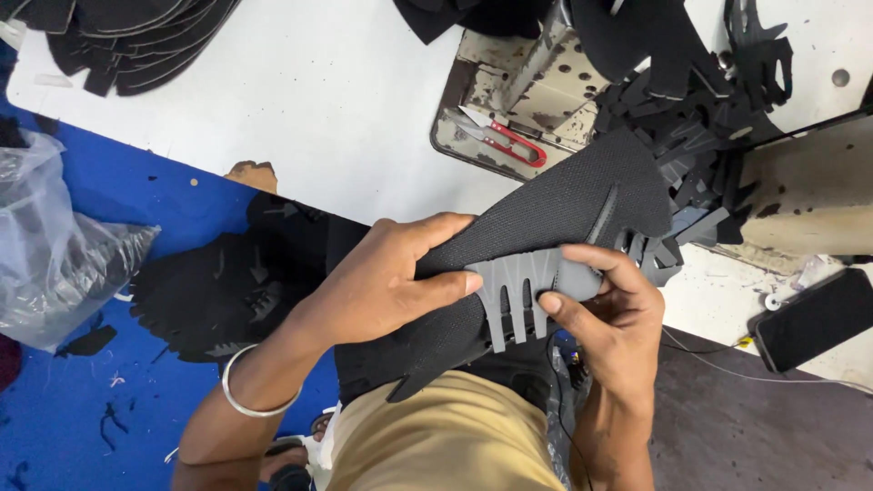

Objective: The person aligns a grey plastic insert onto a black fabric piece and sews them together using a sewing machine. The person repeatedly picks up fabric pieces, positions them under the needle, and guides them through the machine to attach the insert.

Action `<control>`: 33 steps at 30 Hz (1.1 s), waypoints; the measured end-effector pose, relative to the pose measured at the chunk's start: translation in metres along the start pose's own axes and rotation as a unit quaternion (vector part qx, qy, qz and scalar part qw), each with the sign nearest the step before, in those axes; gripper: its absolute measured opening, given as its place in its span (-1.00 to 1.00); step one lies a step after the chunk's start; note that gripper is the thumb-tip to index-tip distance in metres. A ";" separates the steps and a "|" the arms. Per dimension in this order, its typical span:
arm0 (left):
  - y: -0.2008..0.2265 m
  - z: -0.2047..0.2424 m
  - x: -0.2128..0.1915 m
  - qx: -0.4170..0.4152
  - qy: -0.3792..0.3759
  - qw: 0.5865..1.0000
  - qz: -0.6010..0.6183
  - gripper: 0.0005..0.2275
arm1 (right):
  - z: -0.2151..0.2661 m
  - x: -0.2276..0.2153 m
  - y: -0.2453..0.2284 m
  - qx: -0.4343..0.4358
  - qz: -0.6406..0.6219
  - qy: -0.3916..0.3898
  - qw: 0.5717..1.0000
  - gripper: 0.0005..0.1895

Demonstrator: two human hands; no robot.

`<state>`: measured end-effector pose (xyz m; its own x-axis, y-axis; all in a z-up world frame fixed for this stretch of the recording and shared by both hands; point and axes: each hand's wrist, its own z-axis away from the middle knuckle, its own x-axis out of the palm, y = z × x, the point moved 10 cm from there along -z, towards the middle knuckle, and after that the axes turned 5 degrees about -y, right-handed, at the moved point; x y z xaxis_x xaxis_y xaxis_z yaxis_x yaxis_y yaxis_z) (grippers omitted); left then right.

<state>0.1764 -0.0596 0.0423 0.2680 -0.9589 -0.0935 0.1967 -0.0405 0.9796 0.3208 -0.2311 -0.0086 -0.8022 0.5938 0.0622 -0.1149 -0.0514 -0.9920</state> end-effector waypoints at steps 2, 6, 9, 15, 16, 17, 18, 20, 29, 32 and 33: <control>0.000 -0.002 0.001 0.020 -0.006 1.000 0.000 -0.64 | 0.000 -0.003 0.003 -0.007 0.003 0.003 1.000 -0.48; -0.008 -0.006 0.000 0.026 -0.003 1.000 -0.001 -0.64 | -0.002 -0.004 0.008 0.004 0.009 0.004 1.000 -0.48; -0.017 -0.007 0.003 0.017 -0.008 0.999 0.043 -0.65 | -0.005 -0.002 0.008 0.013 0.000 0.006 1.000 -0.49; -0.030 -0.011 0.008 0.002 -0.019 0.994 0.109 -0.64 | -0.010 -0.003 0.005 0.011 0.016 0.011 1.000 -0.51; -0.030 -0.011 0.008 0.007 -0.019 0.994 0.108 -0.63 | -0.011 -0.002 0.005 0.009 0.005 0.007 1.000 -0.51; -0.029 -0.012 0.008 0.011 -0.020 0.994 0.108 -0.62 | -0.012 -0.002 0.004 0.008 -0.006 0.002 1.000 -0.50; -0.031 -0.012 0.008 0.010 -0.020 0.994 0.108 -0.62 | -0.011 -0.002 0.006 0.008 -0.006 0.002 1.000 -0.50; -0.033 -0.013 0.008 0.008 -0.022 0.995 0.101 -0.62 | -0.011 -0.003 0.008 0.005 -0.014 -0.004 1.000 -0.50; -0.036 -0.014 0.005 -0.008 -0.019 0.996 0.090 -0.64 | -0.015 0.001 0.009 0.004 -0.003 -0.007 1.000 -0.49; -0.037 -0.014 0.005 -0.009 -0.022 0.995 0.095 -0.68 | -0.015 -0.002 0.013 0.029 -0.011 0.021 0.999 -0.49; -0.035 -0.014 0.007 -0.006 -0.031 0.995 0.094 -0.68 | -0.014 -0.004 0.014 0.027 -0.010 0.031 0.999 -0.49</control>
<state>0.1847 -0.0605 0.0046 0.2422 -0.9648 0.1028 0.1593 0.1440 0.9767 0.3310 -0.2233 -0.0238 -0.7622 0.6430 0.0743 -0.1634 -0.0800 -0.9833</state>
